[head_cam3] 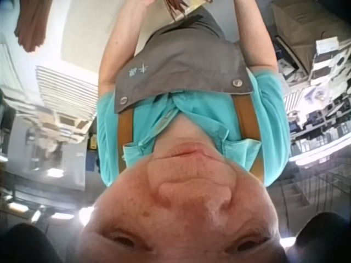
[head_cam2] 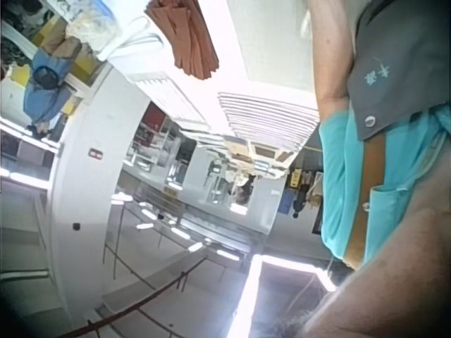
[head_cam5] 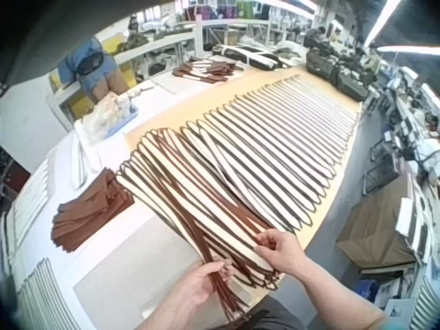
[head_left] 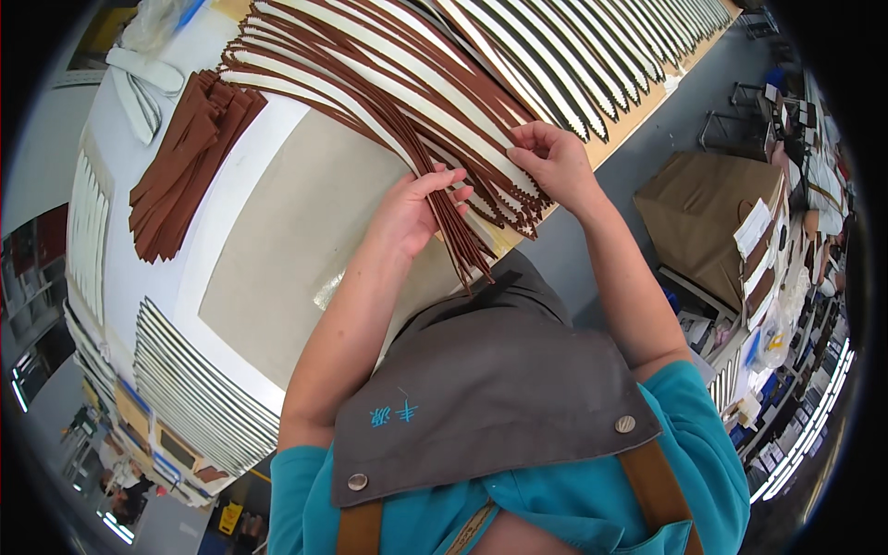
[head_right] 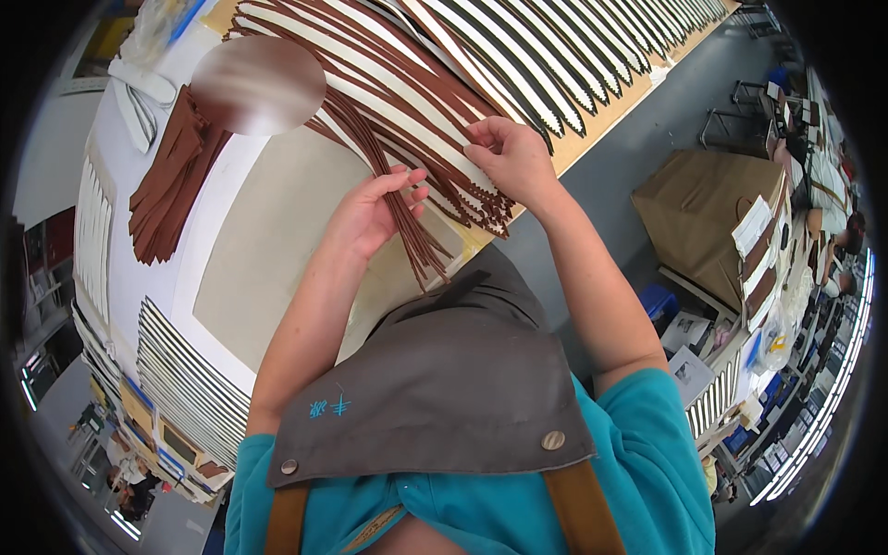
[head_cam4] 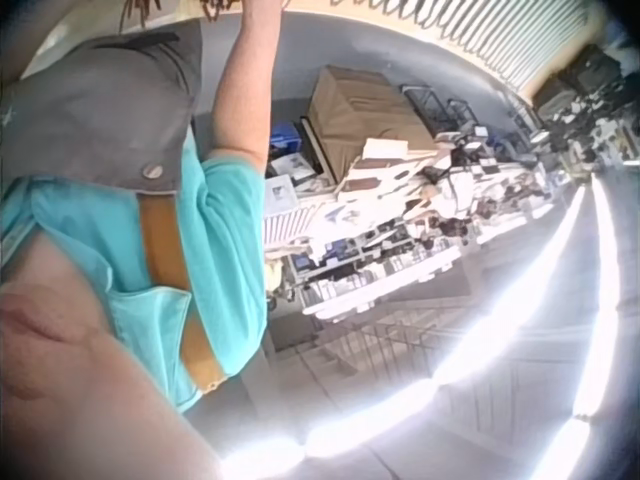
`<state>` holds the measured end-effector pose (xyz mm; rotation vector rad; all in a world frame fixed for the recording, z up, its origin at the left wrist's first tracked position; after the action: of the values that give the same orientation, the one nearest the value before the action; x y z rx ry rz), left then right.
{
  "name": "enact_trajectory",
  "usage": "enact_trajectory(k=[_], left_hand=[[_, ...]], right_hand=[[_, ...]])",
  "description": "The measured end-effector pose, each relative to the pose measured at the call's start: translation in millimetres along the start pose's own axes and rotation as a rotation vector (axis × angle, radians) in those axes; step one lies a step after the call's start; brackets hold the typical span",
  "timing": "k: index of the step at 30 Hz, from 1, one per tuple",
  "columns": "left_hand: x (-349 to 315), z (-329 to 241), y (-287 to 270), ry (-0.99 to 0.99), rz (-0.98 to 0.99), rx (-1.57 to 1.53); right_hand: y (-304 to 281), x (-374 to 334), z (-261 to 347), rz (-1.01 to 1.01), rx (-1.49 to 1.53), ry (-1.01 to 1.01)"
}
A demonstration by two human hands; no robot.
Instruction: The person aligns and joins two long, flat fabric strips—one brown and one white—by hand. They repeatedly interlock the serrated edges of the strips to form a single composite piece, then stack the finished items on the table.
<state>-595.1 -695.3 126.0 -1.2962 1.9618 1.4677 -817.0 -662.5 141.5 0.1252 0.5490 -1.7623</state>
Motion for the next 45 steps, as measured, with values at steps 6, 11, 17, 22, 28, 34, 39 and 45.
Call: enact_trajectory(k=[6, 11, 17, 22, 28, 34, 39, 45], left_hand=[[15.0, 3.8, 3.9, 0.019, 0.069, -0.064], [18.8, 7.4, 6.8, 0.033, 0.006, -0.088], [16.0, 5.4, 9.3, 0.011, 0.021, -0.061], [16.8, 4.0, 5.3, 0.018, -0.002, -0.058], [10.2, -0.3, 7.4, 0.014, 0.031, -0.019], [12.3, 0.5, 1.3, 0.002, 0.071, -0.023], [10.8, 0.2, 3.5, 0.001, 0.107, -0.055], [11.3, 2.5, -1.8, -0.006, 0.1, -0.091]], right_hand=[[3.0, -6.6, 15.4, 0.136, 0.16, 0.071], [8.5, -11.1, 16.8, 0.197, 0.236, 0.157], [7.9, -26.5, 24.9, 0.201, 0.049, -0.198], [11.1, -31.6, 33.7, 0.194, -0.264, 0.005], [7.2, -21.3, 19.1, 0.266, 0.033, 0.206], [7.8, -21.9, 15.2, 0.262, 0.414, 0.359], [7.3, -20.8, 8.8, 0.324, 0.396, 0.378], [11.1, -25.7, 22.7, 0.298, 0.466, 0.397]])
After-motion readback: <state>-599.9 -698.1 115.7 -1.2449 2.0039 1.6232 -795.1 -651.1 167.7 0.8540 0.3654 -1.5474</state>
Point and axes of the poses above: each hand's wrist, its own x-axis towards the middle knuckle, its own y-axis out of the palm, z = x × y, the point moved 3 cm from there along x, towards the middle knuckle, and after that the axes turned 5 degrees about x, right-handed, at the moved point
